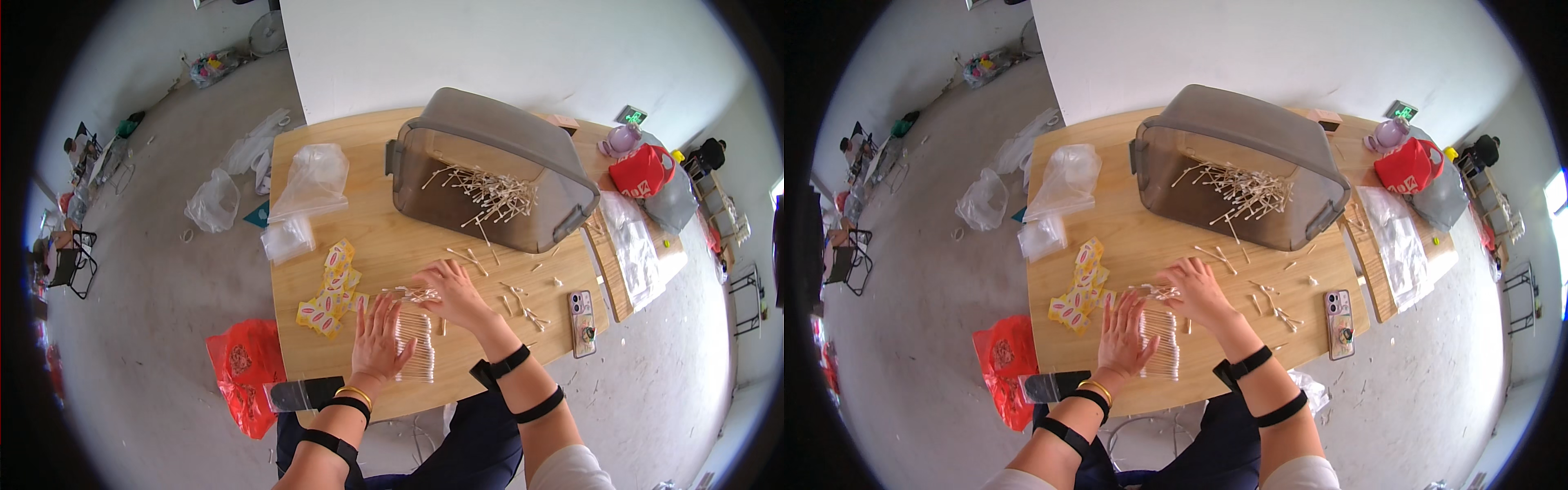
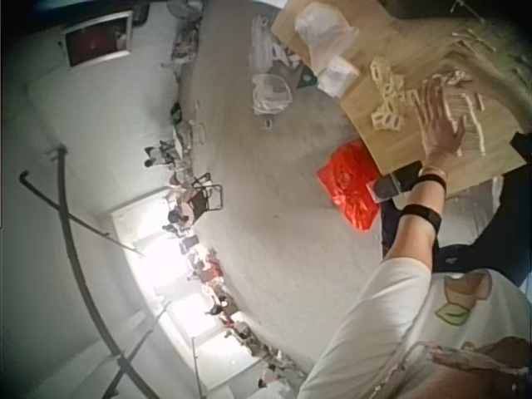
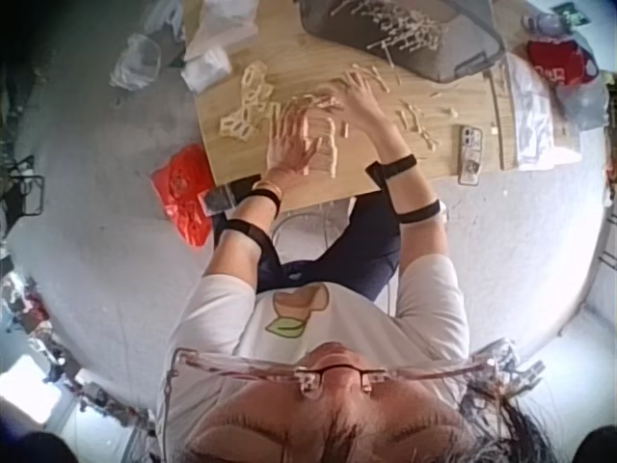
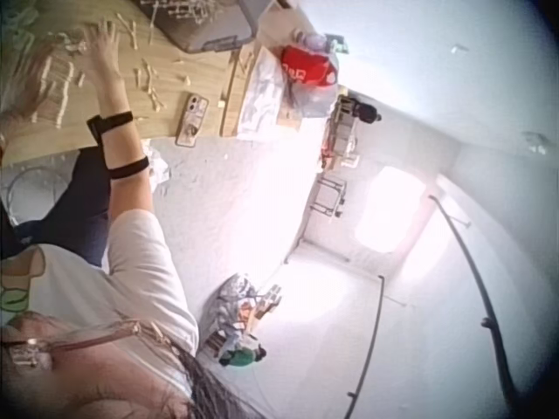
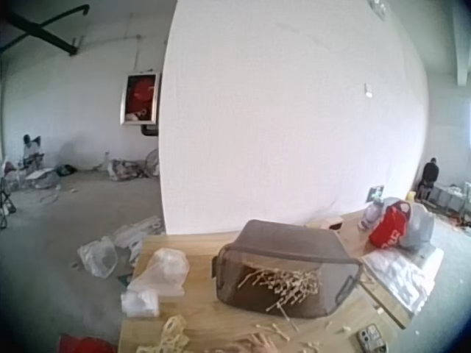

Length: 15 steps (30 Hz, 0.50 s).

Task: Arranging and packaging cotton swabs into small plastic bags.

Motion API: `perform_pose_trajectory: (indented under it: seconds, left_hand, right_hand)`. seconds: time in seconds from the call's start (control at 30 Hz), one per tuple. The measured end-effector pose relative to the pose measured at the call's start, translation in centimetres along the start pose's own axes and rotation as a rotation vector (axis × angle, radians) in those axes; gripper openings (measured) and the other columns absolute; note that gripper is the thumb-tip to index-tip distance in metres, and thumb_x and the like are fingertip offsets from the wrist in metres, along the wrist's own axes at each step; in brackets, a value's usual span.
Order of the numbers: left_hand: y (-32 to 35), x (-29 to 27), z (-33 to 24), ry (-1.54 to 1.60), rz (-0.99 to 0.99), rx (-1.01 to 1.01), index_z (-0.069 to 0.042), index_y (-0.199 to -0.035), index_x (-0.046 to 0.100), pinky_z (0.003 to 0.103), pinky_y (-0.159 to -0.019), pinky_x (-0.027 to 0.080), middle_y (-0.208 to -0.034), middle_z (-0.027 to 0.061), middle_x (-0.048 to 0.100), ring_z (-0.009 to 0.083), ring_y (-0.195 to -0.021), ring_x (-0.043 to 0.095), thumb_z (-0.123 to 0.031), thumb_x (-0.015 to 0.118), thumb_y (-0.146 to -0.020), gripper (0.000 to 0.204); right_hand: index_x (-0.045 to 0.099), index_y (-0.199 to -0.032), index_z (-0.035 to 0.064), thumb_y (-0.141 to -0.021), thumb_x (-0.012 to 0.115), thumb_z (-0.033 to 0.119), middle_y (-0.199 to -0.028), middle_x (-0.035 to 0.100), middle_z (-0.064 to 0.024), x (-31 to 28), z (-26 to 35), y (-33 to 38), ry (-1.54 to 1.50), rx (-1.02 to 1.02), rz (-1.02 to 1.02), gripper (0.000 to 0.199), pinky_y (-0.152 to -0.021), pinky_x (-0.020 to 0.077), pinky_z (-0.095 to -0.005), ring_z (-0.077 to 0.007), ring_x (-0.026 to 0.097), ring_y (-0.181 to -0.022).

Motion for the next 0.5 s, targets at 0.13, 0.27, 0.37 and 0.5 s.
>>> perform_pose_trajectory:
  seconds: [0.13, 0.27, 0.37, 0.5]
  left_hand:
    - [-0.1, -0.1, -0.3, -0.032, 0.011, 0.039, -0.002, -0.15, 0.037, 0.057, -0.125, 0.01, -0.159, 0.0167, 0.032, 0.0347, -0.15, 0.027, -0.044, 0.059, -0.09, 0.076]
    - [-0.4, -0.1, -0.5, -0.022, 0.027, 0.043, -0.003, -0.15, 0.037, 0.056, -0.125, 0.01, -0.16, 0.0164, 0.031, 0.0342, -0.15, 0.026, -0.043, 0.059, -0.09, 0.076]
    - [-0.1, -0.2, -0.1, -0.013, 0.009, 0.033, -0.003, -0.15, 0.037, 0.056, -0.126, 0.01, -0.16, 0.0157, 0.031, 0.0339, -0.151, 0.026, -0.043, 0.06, -0.09, 0.075]
    - [-0.2, -0.1, 0.4, 0.069, -0.042, 0.03, -0.005, -0.15, 0.039, 0.058, -0.125, 0.009, -0.16, 0.0144, 0.031, 0.0338, -0.151, 0.025, -0.042, 0.06, -0.09, 0.073]
  right_hand:
    - [0.051, -0.141, 0.0093, -0.072, 0.084, 0.026, -0.137, 0.051, -0.0098, -1.3, -1.2, 2.9, 0.053, 0.138, -0.122, 0.078, -0.11, 0.0358, -0.0451, -0.0308, 0.044, -0.131]
    - [0.046, -0.144, 0.0068, -0.07, 0.086, 0.028, -0.14, 0.049, -0.0108, -0.8, -1.8, 4.0, 0.071, 0.172, -0.144, 0.087, -0.111, 0.0348, -0.0459, -0.0317, 0.043, -0.132]
    - [0.044, -0.147, 0.0084, -0.069, 0.087, 0.029, -0.145, 0.046, -0.0106, -0.7, -1.5, 3.6, 0.088, 0.162, -0.134, 0.092, -0.115, 0.0324, -0.0465, -0.032, 0.04, -0.136]
    - [0.042, -0.149, 0.0106, -0.068, 0.088, 0.031, -0.151, 0.043, -0.0087, -1.3, -2.4, 2.4, 0.143, 0.069, -0.098, 0.096, -0.121, 0.0257, -0.0471, -0.0324, 0.034, -0.143]
Point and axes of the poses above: each hand's wrist, its own y-axis away from the middle knuckle, its own x-axis out of the palm, z = x × y, the point moved 4 cm from there along -y, towards the middle knuckle
